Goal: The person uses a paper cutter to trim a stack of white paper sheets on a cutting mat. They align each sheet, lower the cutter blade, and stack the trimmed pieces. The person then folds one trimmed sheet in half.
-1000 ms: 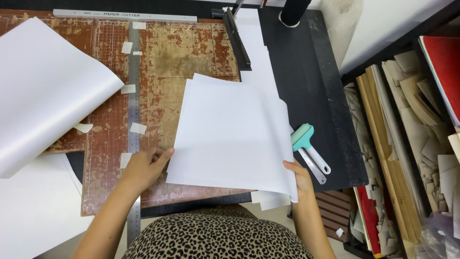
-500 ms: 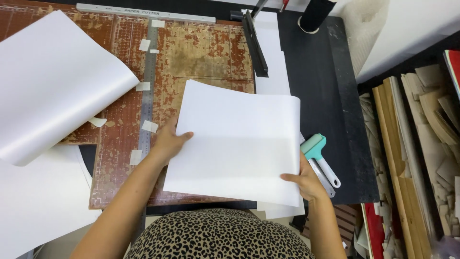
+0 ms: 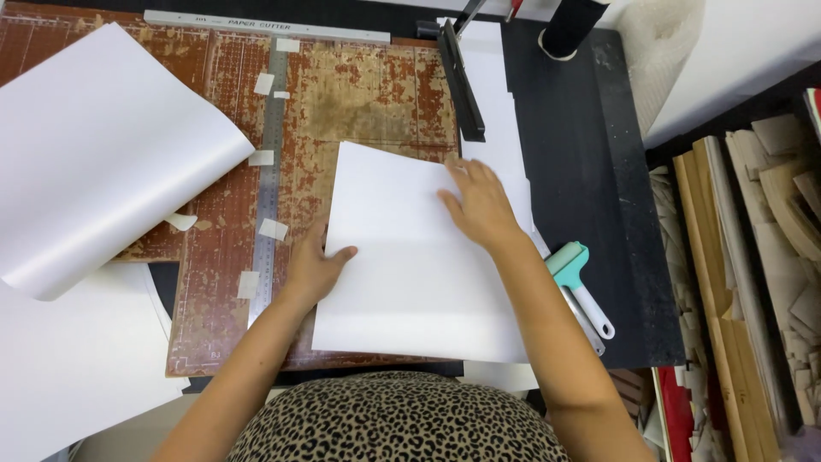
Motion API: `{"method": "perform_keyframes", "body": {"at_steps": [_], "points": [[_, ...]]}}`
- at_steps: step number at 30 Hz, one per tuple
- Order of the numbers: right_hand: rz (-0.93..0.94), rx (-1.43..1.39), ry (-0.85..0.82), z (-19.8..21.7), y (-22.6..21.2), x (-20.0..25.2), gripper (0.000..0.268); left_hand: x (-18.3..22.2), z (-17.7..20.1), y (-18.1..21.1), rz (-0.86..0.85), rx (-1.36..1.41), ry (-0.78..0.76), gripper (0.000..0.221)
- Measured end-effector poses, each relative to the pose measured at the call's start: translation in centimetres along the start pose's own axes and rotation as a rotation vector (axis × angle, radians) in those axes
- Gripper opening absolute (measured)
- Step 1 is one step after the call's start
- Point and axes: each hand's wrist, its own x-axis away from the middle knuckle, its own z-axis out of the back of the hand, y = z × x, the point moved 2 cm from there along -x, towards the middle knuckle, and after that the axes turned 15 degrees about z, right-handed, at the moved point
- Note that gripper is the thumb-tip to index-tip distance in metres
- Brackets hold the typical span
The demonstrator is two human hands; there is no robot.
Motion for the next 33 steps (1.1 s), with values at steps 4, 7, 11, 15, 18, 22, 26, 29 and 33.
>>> {"method": "perform_keyframes", "body": {"at_steps": [4, 7, 11, 15, 18, 22, 26, 29, 33], "points": [[-0.039, 0.119, -0.055, -0.6, 3.4, -4.5, 0.048, -0.4, -0.5, -1.3, 0.051, -0.064, 0.060, 0.069], [-0.074, -0.107, -0.035, 1.4, 1.7, -4.6, 0.037, 0.1, -0.4, -1.1, 0.052, -0.063, 0.074, 0.066], [-0.113, -0.192, -0.056, -0.5, 3.5, -5.3, 0.034, 0.4, -0.9, -1.2, 0.042, -0.008, 0.099, 0.065], [-0.126, -0.280, -0.021, -1.3, 5.0, -5.3, 0.024, 0.2, -1.2, -1.1, 0.014, 0.016, 0.102, 0.064], [-0.140, -0.366, 0.003, -1.0, 4.8, -5.1, 0.020, 0.5, -1.2, -0.8, 0.019, -0.002, 0.103, 0.065], [-0.151, -0.458, 0.035, -1.8, 5.8, -5.2, 0.016, 2.6, -0.1, 2.9, 0.020, -0.058, 0.105, 0.065], [-0.177, -0.497, 0.030, -2.2, 6.3, -5.1, 0.014, 1.9, -0.7, 1.4, 0.015, -0.067, 0.114, 0.065], [-0.211, -0.535, 0.042, -1.6, 6.1, -5.1, 0.009, 2.3, -0.4, 2.1, 0.006, -0.050, 0.108, 0.063], [-0.244, -0.602, 0.048, -0.8, 5.7, -4.8, 0.009, 2.1, -0.5, 1.7, 0.002, -0.032, 0.119, 0.064]]}}
